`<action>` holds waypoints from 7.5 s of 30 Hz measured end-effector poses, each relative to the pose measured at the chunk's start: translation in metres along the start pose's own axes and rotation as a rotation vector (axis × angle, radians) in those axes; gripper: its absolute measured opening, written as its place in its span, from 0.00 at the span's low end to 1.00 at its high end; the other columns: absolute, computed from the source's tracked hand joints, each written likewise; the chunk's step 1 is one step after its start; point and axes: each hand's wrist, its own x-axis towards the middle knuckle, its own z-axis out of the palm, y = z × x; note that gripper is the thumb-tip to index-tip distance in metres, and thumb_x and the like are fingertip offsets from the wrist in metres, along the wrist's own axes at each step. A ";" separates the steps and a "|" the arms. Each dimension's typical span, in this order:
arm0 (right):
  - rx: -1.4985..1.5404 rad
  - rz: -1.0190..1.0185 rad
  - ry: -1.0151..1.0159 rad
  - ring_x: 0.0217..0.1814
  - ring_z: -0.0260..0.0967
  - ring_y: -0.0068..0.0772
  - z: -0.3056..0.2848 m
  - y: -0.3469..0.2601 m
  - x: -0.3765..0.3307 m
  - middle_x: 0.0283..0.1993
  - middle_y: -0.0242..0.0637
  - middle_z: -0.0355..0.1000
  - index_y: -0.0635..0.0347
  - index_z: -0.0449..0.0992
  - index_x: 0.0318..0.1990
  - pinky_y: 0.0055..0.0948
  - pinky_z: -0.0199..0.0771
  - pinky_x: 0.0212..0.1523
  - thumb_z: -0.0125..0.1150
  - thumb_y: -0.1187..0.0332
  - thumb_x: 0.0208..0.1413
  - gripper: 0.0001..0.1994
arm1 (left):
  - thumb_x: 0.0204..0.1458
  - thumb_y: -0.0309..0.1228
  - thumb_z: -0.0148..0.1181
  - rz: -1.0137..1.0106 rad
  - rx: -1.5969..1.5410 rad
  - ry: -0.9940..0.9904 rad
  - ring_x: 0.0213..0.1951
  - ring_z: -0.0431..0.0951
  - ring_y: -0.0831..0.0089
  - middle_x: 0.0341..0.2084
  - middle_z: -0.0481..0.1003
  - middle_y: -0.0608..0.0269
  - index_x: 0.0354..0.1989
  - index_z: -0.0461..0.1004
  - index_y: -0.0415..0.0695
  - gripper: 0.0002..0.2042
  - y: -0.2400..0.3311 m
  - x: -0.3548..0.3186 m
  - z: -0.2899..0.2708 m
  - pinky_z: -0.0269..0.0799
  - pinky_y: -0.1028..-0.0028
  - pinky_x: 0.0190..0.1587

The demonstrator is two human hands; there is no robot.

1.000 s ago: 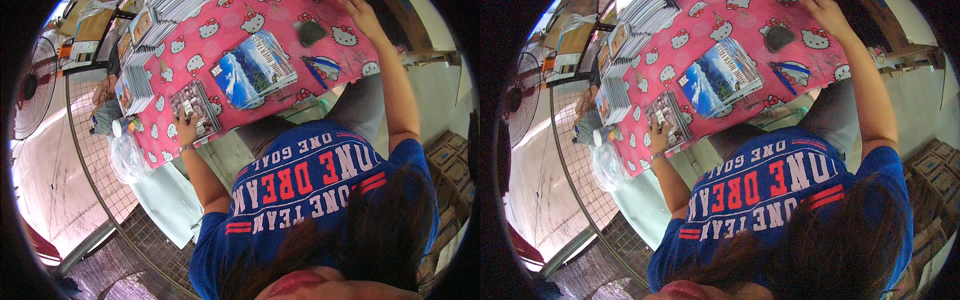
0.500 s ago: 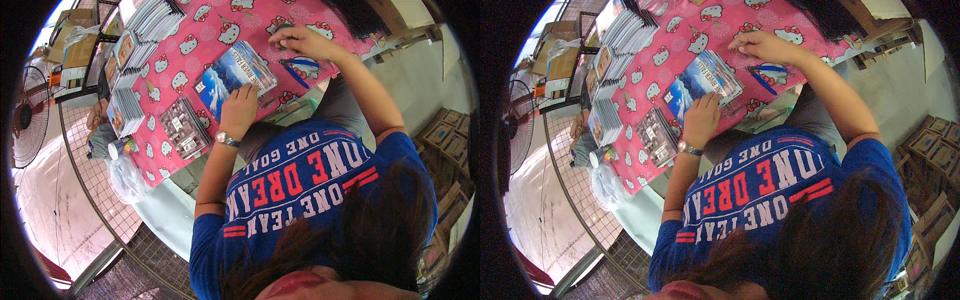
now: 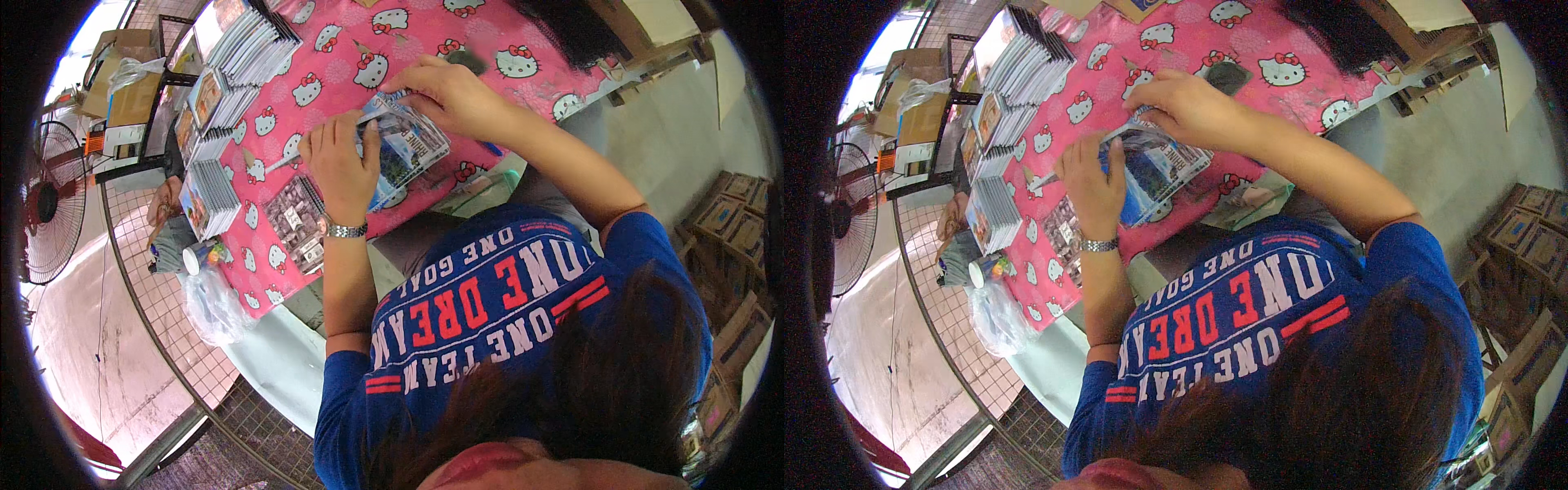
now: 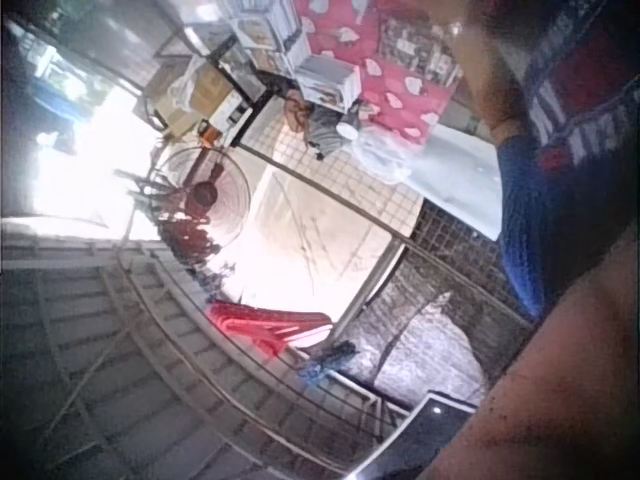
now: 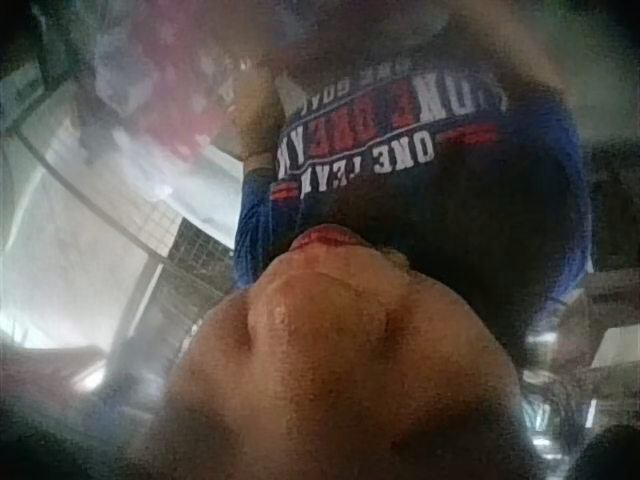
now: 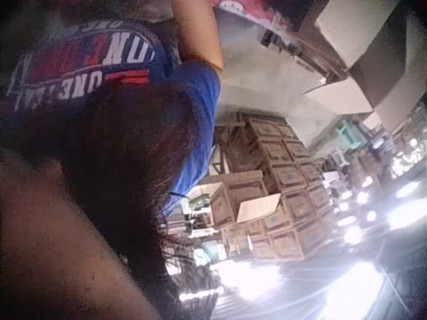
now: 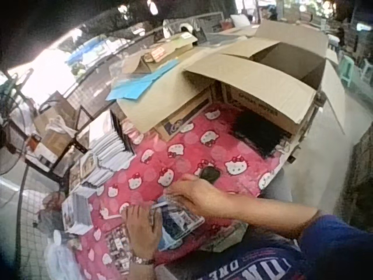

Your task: The person threads metal coils through the punched holes of several notebooks to bind them by hand.

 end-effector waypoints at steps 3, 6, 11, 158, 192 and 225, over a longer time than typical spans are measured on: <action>-0.009 -0.027 -0.012 0.48 0.71 0.44 0.002 0.001 0.002 0.40 0.40 0.74 0.58 0.77 0.45 0.37 0.73 0.47 0.62 0.78 0.48 0.14 | 0.53 0.37 0.60 0.006 -0.041 0.002 0.42 0.73 0.60 0.35 0.76 0.60 0.40 0.76 0.46 0.10 -0.004 0.001 0.004 0.60 0.61 0.49; -0.028 -0.086 0.039 0.47 0.71 0.44 0.006 0.003 0.003 0.41 0.39 0.73 0.58 0.78 0.43 0.37 0.73 0.46 0.62 0.79 0.46 0.14 | 0.53 0.38 0.61 0.015 -0.063 0.003 0.42 0.73 0.61 0.35 0.76 0.62 0.39 0.76 0.47 0.10 -0.005 0.002 0.004 0.59 0.62 0.49; 0.038 -0.062 0.003 0.46 0.71 0.45 0.006 0.001 0.001 0.40 0.39 0.72 0.57 0.78 0.42 0.37 0.72 0.46 0.62 0.80 0.45 0.14 | 0.53 0.38 0.61 0.019 -0.086 0.012 0.42 0.73 0.62 0.34 0.76 0.63 0.37 0.76 0.47 0.09 -0.005 -0.001 0.004 0.59 0.62 0.50; 0.614 0.314 -0.897 0.52 0.68 0.31 0.012 0.024 0.071 0.47 0.39 0.70 0.68 0.75 0.48 0.30 0.65 0.56 0.65 0.52 0.45 0.29 | 0.30 0.42 0.78 -0.121 -0.160 0.099 0.41 0.67 0.58 0.30 0.71 0.62 0.29 0.75 0.45 0.21 -0.024 -0.022 0.003 0.60 0.61 0.46; 0.570 0.355 -1.018 0.52 0.69 0.24 0.053 0.019 0.103 0.48 0.34 0.74 0.63 0.74 0.52 0.25 0.69 0.52 0.65 0.61 0.50 0.23 | 0.42 0.21 0.71 -0.434 -0.756 -0.029 0.32 0.74 0.74 0.31 0.71 0.62 0.36 0.70 0.37 0.15 -0.083 -0.047 -0.002 0.72 0.76 0.35; 0.003 0.506 -0.040 0.61 0.63 0.51 0.005 0.018 -0.107 0.55 0.49 0.66 0.58 0.63 0.64 0.37 0.63 0.60 0.62 0.66 0.51 0.31 | 0.58 0.29 0.61 -0.667 -0.829 0.372 0.20 0.76 0.77 0.25 0.74 0.61 0.47 0.72 0.35 0.12 -0.035 -0.051 0.013 0.73 0.77 0.22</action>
